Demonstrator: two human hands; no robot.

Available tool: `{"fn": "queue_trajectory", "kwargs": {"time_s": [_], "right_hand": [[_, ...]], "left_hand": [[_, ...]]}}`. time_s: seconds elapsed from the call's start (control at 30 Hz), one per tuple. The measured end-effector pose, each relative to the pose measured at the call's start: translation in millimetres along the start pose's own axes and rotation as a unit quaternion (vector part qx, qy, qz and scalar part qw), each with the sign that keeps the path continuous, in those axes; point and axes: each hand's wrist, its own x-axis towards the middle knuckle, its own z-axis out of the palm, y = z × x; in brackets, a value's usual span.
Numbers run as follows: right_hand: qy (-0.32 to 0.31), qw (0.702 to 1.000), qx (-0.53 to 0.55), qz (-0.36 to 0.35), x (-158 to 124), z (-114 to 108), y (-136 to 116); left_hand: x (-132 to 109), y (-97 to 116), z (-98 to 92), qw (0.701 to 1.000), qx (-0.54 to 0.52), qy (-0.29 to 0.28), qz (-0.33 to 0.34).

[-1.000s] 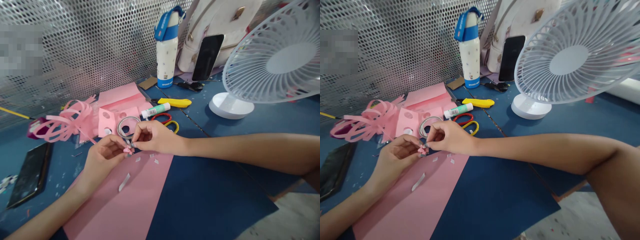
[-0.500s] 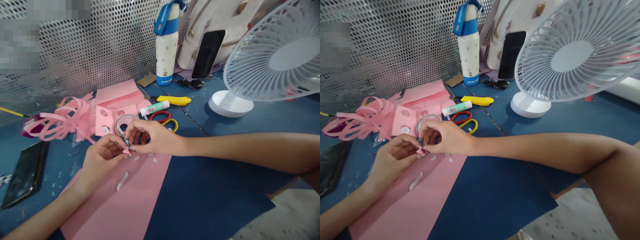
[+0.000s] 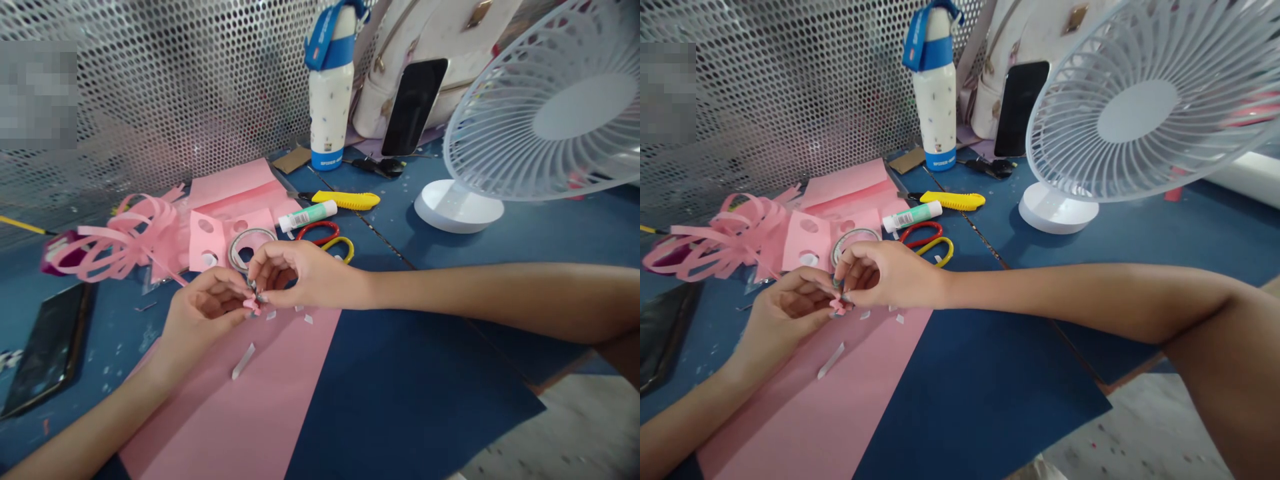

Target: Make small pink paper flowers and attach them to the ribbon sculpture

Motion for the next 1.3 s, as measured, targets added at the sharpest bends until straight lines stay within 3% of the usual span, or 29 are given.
{"fn": "queue_trajectory", "kwargs": {"time_s": [0.27,0.7,0.83,0.97,1.3], "right_hand": [[0.015,0.999,-0.044,0.000,-4,7,-7],[0.026,0.993,-0.084,-0.074,-5,5,-7],[0.062,0.975,-0.157,-0.144,-3,0,-3],[0.058,0.943,-0.245,-0.219,-3,-5,-1],[0.073,0.924,-0.284,-0.246,-1,-9,0]], "left_hand": [[0,3,3.3,1.000,-0.015,0.000,-0.002],[0,-1,2.0,0.999,-0.038,-0.016,0.026],[2,-2,1.1,0.999,-0.034,0.003,0.033],[1,-3,1.0,0.999,-0.033,0.017,0.025],[-1,-2,2.0,0.997,-0.001,0.050,0.056]]}}
